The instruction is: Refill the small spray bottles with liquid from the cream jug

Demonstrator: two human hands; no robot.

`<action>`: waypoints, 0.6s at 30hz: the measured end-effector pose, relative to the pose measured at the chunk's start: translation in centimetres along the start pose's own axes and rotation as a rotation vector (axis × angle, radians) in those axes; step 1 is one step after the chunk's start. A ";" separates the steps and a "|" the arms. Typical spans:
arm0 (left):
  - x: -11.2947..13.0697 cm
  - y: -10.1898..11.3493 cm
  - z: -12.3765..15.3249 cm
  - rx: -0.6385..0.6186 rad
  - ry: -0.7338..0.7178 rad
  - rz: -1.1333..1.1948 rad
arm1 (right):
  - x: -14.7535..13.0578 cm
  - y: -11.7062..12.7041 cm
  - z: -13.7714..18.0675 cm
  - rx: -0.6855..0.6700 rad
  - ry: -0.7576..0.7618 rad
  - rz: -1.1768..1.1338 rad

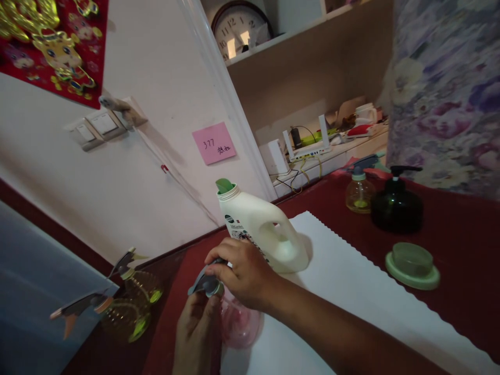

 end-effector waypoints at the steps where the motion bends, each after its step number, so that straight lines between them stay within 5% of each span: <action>1: 0.0 0.0 0.1 -0.016 -0.003 -0.019 | 0.0 0.0 0.0 0.003 -0.003 -0.002; 8: -2.1 1.5 0.8 0.046 0.091 -0.048 | -0.5 0.7 0.3 0.061 -0.040 0.008; 13: -3.3 1.3 2.0 0.107 0.092 0.058 | -4.1 2.2 1.6 0.275 0.164 0.089; 15: -3.3 1.0 2.3 0.106 0.099 0.084 | -4.8 1.8 2.6 0.169 0.131 0.077; 18: -3.1 0.7 2.4 0.088 0.105 0.095 | -3.9 0.4 4.5 -0.132 -0.195 0.161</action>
Point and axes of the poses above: each hand's wrist, its own z-axis away from the middle knuckle, its own y-axis out of the back of the hand, x = y × z, the point moved 3 cm from there along -z, towards the middle knuckle, and after that the axes turned 15 degrees about -x, right-handed, at the moved point
